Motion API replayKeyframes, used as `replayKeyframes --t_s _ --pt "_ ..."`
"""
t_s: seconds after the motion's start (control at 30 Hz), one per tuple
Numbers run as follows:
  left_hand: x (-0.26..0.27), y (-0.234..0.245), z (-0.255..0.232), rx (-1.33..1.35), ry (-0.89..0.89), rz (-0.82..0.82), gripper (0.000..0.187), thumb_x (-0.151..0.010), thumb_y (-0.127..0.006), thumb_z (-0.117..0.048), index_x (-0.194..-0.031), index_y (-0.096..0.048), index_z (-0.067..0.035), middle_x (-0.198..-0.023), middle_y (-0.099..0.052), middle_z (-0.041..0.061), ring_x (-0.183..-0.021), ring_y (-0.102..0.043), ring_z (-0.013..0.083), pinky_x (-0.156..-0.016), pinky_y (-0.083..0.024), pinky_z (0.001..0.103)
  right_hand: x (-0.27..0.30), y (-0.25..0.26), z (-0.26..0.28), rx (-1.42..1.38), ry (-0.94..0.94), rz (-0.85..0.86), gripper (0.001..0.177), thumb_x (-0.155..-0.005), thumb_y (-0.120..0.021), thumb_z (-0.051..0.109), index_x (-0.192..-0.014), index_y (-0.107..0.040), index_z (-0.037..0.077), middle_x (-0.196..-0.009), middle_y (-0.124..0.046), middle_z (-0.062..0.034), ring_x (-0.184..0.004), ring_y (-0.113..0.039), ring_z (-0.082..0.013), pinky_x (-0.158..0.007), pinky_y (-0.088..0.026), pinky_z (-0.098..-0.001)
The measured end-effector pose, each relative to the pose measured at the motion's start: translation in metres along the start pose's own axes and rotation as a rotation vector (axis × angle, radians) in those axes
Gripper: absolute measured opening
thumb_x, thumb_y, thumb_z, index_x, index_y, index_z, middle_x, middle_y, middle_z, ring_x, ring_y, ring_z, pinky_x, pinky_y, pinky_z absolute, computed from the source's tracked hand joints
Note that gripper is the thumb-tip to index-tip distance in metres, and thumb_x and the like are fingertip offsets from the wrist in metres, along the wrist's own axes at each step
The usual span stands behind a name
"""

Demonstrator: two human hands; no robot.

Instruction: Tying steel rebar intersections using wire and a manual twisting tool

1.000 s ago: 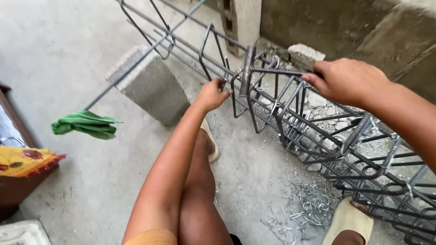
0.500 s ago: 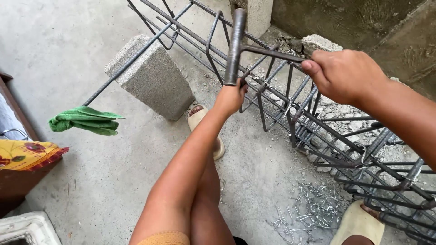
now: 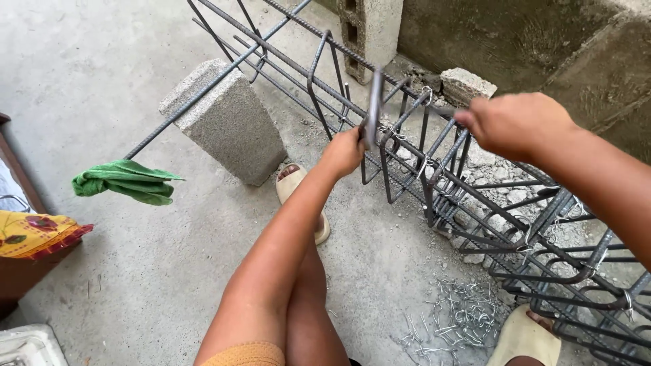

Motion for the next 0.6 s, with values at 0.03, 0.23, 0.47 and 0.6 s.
replayKeyframes --t_s 0.03,0.23,0.47,0.6 --pt "0.001 -0.001 0.0 0.008 -0.007 0.006 0.017 -0.1 -0.054 -0.013 -0.105 -0.068 -0.005 -0.091 -0.078 0.01 -0.071 -0.074 0.0219 -0.069 -0.062 0.036 0.003 -0.003 0.003 0.33 -0.047 0.185 0.07 -0.11 -0.007 0.063 -0.09 -0.056 0.018 -0.061 -0.055 0.0053 -0.047 -0.053 -0.0071 -0.046 -0.058 -0.0218" --pt "-0.002 -0.004 0.003 0.051 0.007 0.009 0.021 -0.101 -0.054 -0.017 -0.108 -0.071 -0.007 -0.093 -0.079 0.005 -0.072 -0.074 0.0195 -0.07 -0.061 0.035 0.016 0.017 0.006 0.113 -0.069 -0.09 0.064 -0.12 -0.014 0.052 -0.108 -0.064 0.014 -0.088 -0.079 -0.0052 -0.069 -0.077 -0.0207 -0.067 -0.066 -0.0346" --pt "-0.004 -0.005 0.011 0.028 -0.021 -0.036 0.019 -0.099 -0.055 -0.017 -0.099 -0.071 -0.007 -0.085 -0.078 0.005 -0.071 -0.072 0.0251 -0.069 -0.057 0.039 -0.001 -0.015 0.004 -0.08 -0.188 0.143 0.067 -0.116 -0.017 0.05 -0.115 -0.072 0.012 -0.107 -0.079 -0.0125 -0.086 -0.079 -0.0271 -0.087 -0.064 -0.0494" --pt "-0.01 -0.02 0.026 0.104 0.004 -0.03 0.022 -0.098 -0.057 -0.032 -0.101 -0.07 -0.015 -0.092 -0.078 0.006 -0.099 -0.073 0.0353 -0.084 -0.056 0.051 -0.016 -0.029 -0.018 -0.542 -0.049 -0.232 0.041 -0.099 -0.061 0.038 -0.118 -0.072 0.003 -0.106 -0.073 -0.0292 -0.109 -0.066 -0.051 -0.089 -0.05 -0.0636"
Point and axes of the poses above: each hand's wrist, its own x-axis away from the middle knuckle, its own y-axis out of the back of the hand, z = x × y, the point moved 3 cm from there along -x, towards the middle knuckle
